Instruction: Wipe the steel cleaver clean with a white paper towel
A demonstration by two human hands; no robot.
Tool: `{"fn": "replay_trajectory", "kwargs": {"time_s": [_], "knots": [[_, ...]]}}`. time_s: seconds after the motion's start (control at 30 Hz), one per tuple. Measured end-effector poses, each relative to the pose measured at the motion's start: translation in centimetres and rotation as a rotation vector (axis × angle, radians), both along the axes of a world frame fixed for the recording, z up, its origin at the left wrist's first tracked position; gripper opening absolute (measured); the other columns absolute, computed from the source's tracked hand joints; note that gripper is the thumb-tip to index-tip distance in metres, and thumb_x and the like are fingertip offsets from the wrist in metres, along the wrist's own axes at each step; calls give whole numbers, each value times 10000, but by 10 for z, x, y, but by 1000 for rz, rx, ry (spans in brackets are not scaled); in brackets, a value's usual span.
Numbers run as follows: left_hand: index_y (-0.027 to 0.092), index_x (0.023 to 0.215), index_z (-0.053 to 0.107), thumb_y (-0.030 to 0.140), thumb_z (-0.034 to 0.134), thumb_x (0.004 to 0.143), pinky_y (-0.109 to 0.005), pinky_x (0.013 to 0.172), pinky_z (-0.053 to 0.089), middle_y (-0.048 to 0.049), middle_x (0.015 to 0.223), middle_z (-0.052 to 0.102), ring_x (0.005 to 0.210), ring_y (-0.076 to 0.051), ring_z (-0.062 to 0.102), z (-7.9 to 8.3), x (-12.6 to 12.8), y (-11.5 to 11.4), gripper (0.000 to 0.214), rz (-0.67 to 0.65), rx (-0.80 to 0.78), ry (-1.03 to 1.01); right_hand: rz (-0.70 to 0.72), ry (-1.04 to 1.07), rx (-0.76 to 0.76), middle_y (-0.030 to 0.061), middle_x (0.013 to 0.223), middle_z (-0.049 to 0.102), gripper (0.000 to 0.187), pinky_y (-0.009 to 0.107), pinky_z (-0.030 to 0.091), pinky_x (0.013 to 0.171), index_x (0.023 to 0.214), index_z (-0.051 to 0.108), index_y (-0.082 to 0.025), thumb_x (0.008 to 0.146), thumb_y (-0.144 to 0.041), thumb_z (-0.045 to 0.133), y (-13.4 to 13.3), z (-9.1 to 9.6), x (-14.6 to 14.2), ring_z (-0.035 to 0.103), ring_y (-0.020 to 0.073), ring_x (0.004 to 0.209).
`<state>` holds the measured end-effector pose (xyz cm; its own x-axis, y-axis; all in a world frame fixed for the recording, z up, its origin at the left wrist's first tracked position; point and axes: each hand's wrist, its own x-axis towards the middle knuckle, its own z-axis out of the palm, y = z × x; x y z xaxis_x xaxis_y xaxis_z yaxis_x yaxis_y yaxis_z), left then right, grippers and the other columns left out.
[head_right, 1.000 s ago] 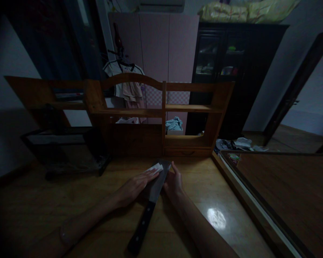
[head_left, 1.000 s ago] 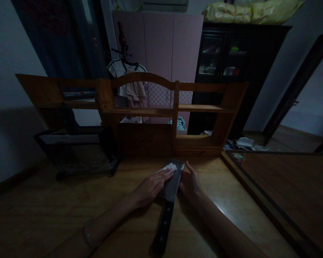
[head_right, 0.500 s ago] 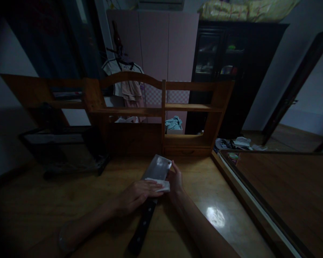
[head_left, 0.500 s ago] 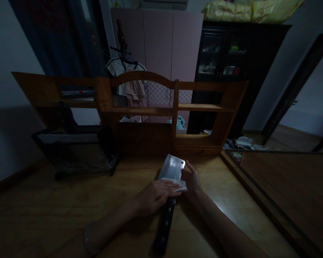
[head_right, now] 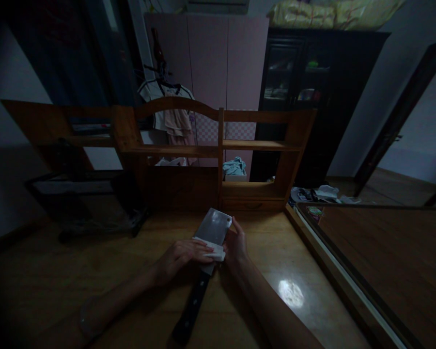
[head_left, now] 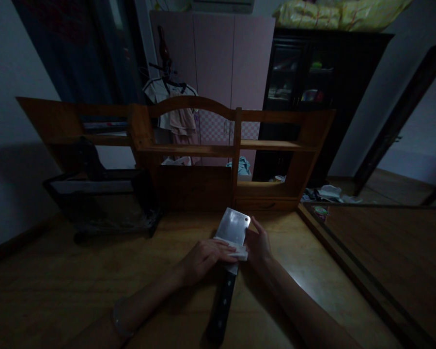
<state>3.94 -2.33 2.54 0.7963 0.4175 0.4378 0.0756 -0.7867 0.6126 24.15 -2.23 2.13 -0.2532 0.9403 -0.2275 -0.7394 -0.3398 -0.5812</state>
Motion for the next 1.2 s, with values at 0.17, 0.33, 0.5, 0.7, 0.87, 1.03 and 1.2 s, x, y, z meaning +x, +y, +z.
{"fn": "replay_trajectory", "kwargs": {"time_s": [0.17, 0.33, 0.5, 0.7, 0.87, 1.03, 1.2], "knots": [[261, 1178, 683, 328, 214, 998, -397, 1078, 365, -10, 1260, 647, 1194, -210, 580, -4, -5, 8, 507, 63, -3, -30, -54, 49, -9, 111, 733, 719, 354, 412, 540, 735, 858, 648, -129, 884, -447, 495, -1, 2, -1, 701, 275, 763], [263, 1220, 652, 276, 231, 995, -411, 1101, 352, 10, 1303, 613, 1255, -197, 531, -5, -8, 12, 477, 125, 40, -39, -80, 44, -3, 130, 762, 720, 348, 407, 543, 739, 871, 648, -107, 891, -420, 497, -1, 4, -1, 701, 277, 782], [269, 1250, 627, 239, 261, 989, -420, 1121, 341, 29, 1318, 596, 1282, -190, 506, -4, -10, 14, 450, 166, 76, -27, -87, 39, -15, 120, 736, 717, 333, 385, 547, 722, 865, 651, -110, 890, -411, 511, -1, 3, -1, 700, 267, 766], [288, 1294, 589, 282, 294, 989, -422, 1126, 340, 35, 1373, 547, 1303, -210, 482, -3, -7, 10, 424, 276, 29, -57, -93, 50, 4, 128, 776, 724, 339, 381, 538, 725, 877, 656, -112, 892, -412, 498, -2, 4, -1, 693, 257, 721], [251, 1390, 490, 324, 378, 965, -432, 1099, 360, -19, 1422, 504, 1316, -262, 460, -3, -4, 7, 446, 415, -163, -189, -80, 85, 26, 103, 752, 717, 314, 365, 524, 766, 811, 647, -145, 894, -403, 489, -4, 5, -1, 679, 230, 699], [232, 1467, 346, 193, 466, 868, -412, 1135, 299, -48, 1514, 379, 1372, -255, 375, -7, -2, 13, 612, 516, -204, -348, -83, 76, 16, 94, 733, 709, 327, 359, 527, 743, 819, 647, -140, 887, -425, 502, -3, 4, 0, 671, 226, 679], [249, 1446, 360, 168, 448, 881, -399, 1118, 333, -53, 1505, 382, 1362, -223, 392, -14, 0, 26, 577, 655, -186, -386, -76, 83, 44, 104, 752, 714, 333, 370, 528, 748, 832, 648, -140, 892, -427, 492, -3, 3, 0, 680, 238, 703]]}}
